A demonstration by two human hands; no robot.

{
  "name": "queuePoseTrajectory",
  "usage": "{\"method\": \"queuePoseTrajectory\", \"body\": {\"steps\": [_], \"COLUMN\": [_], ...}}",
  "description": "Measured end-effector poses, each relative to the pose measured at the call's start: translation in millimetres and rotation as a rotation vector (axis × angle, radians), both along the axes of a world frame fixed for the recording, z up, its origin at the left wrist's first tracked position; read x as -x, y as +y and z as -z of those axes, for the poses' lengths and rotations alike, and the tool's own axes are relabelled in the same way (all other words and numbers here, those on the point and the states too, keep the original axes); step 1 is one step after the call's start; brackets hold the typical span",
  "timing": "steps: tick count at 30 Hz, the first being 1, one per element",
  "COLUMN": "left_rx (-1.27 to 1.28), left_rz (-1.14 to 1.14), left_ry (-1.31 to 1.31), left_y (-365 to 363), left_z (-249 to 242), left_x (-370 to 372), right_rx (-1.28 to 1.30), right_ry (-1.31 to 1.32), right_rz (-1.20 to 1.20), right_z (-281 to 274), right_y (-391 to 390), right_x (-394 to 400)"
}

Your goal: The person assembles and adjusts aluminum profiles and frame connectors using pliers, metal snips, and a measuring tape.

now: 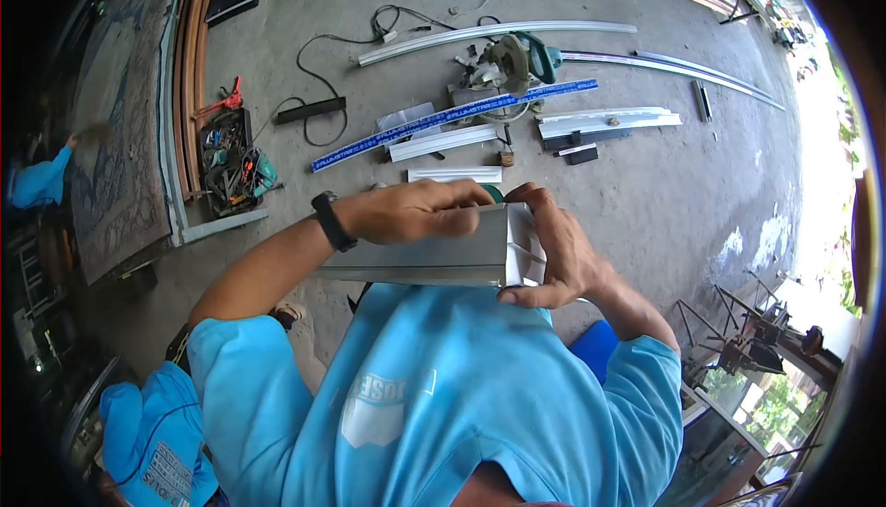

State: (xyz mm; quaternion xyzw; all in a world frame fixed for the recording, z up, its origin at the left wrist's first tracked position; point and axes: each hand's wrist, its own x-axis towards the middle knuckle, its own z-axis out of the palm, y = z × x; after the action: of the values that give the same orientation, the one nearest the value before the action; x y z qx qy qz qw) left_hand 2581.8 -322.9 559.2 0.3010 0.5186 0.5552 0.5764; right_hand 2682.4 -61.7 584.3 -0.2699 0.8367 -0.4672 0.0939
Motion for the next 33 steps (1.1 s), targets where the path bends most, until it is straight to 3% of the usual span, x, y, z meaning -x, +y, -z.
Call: {"method": "queuePoseTrajectory", "body": {"steps": [1,5,8,11,14,17,21,24,30,33], "left_rx": [-0.026,-0.061,-0.04,-0.048,-0.027,-0.011,0.028,0.117,0.182,0.173], "left_rz": [0.004,-0.118,-0.1,-0.123,-0.109,-0.164,-0.226,-0.155,-0.198,-0.23], "left_ry": [0.236,0.408,0.485,0.463,0.281,0.222,0.425,0.393,0.542,0.498], "left_y": [3,11,11,11,14,14,15,16,17,23], "left_z": [7,8,4,5,3,15,7,-6,17,25], "left_x": [-11,-31,-33,-35,-32,-38,-22,-16,-25,-20], "right_rx": [0.005,0.015,-0.067,-0.114,-0.053,0.032,-0.068,-0.022,-0.071,0.038], "right_ry": [0.011,0.025,-0.119,-0.118,-0.295,-0.16,-0.356,-0.322,-0.448,-0.511], "right_rz": [-0.021,-0.055,-0.048,-0.086,-0.045,-0.002,0.049,0.082,0.111,0.187], "right_z": [0,-2,-13,-7,-1,2,-5,-3,7,22], "right_y": [-2,-6,-10,-11,-7,-11,-14,-14,-11,-9], "right_x": [-1,-6,-13,-11,-7,2,6,5,-3,-3]}}
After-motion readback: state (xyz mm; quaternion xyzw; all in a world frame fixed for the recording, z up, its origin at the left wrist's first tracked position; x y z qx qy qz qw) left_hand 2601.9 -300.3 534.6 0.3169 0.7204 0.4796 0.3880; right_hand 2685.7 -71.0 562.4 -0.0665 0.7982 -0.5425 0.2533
